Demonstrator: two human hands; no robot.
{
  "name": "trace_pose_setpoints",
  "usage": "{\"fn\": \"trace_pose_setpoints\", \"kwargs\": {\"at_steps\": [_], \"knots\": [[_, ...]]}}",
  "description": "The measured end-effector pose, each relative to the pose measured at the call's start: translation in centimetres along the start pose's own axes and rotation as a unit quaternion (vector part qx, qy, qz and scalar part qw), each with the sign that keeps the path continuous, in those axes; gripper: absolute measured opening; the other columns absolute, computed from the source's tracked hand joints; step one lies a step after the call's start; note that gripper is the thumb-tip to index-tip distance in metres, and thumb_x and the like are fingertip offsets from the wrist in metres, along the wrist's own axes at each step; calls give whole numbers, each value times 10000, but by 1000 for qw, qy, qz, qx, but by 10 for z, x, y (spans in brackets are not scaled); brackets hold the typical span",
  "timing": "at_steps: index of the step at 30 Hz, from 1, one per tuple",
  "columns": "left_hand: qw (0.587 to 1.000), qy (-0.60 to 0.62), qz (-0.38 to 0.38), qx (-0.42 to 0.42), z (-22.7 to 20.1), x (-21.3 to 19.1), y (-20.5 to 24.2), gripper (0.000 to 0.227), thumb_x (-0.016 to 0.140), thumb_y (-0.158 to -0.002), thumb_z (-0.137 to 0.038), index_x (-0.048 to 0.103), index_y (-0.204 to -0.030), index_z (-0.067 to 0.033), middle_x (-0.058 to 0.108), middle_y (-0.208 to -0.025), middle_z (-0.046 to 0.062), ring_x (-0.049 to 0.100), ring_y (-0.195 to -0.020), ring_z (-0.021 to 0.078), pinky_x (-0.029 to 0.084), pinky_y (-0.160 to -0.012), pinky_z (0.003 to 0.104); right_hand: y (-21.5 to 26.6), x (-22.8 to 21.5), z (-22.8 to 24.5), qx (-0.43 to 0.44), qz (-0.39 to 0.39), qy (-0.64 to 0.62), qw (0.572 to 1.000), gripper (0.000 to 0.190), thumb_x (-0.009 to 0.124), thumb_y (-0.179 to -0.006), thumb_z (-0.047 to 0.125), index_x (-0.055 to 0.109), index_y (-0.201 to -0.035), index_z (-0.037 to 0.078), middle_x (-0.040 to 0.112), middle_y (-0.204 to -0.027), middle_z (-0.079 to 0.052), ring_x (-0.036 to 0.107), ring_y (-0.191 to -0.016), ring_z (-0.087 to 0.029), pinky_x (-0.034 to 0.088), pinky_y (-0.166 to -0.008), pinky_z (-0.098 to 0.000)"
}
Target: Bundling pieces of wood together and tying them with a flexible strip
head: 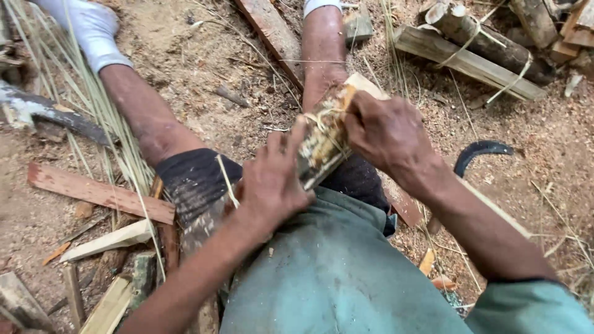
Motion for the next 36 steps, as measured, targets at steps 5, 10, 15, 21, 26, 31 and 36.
{"fn": "trace_pose_setpoints", "kwargs": {"at_steps": [5,10,15,21,26,31,36], "knots": [[989,144,22,33,55,19,-26,1553,718,-380,-974,261,-1643,-196,602,-1079,123,687,-895,323,577,-673,431,5,15,6,84,-99,-147,981,141,725,-922,303,692,-895,169,727,-715,-160,755,-776,-389,592,-653,-537],[914,334,182,-145,38,-9,-9,1308,982,-511,-321,286,-1590,-70,507,-1434,298,567,-1269,468,540,-1002,573,-24,16,9,60,-33,-158,985,105,668,-930,216,691,-910,115,741,-762,-180,749,-741,-391,604,-667,-527],[845,470,165,-195,34,-6,-8,1368,1002,-491,-183,226,-1612,-61,437,-1479,325,526,-1326,481,520,-1050,546,-45,66,-1,-23,-19,-110,993,138,644,-941,269,646,-932,131,732,-761,-168,757,-810,-392,580,-682,-547],[928,290,-89,217,15,-25,-36,939,608,-918,-640,297,-1618,-96,400,-1558,259,375,-1472,444,302,-1235,544,-24,63,22,-72,-56,-154,984,124,653,-954,242,636,-948,119,758,-855,-176,752,-885,-402,572,-716,-572],[921,256,-82,283,-8,-20,-43,623,775,-790,-349,639,-1369,-164,608,-1376,152,550,-1345,370,386,-1197,473,31,43,33,-53,-72,-135,987,219,570,-992,273,630,-1166,155,736,-1011,-198,710,-938,-445,582,-735,-626],[945,170,-127,249,6,-11,-49,212,685,-957,-362,741,-1122,-240,668,-1253,68,661,-1181,330,564,-998,424,90,-5,17,-5,55,-122,991,304,555,-988,172,637,-1272,98,757,-1024,-200,737,-821,-387,612,-703,-531],[947,144,-174,230,-7,-33,-49,133,762,-859,-18,697,-960,-76,683,-1181,64,693,-933,204,670,-731,282,115,-22,-49,0,68,21,998,308,525,-1000,304,669,-1236,166,757,-978,-26,608,-472,-138,525,-342,-256]]}}
Point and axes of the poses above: each hand's wrist, its own y-axis away from the middle knuckle, its own x-axis out of the palm, z = x × y, the point moved 7 cm from there along -y, towards the middle knuckle
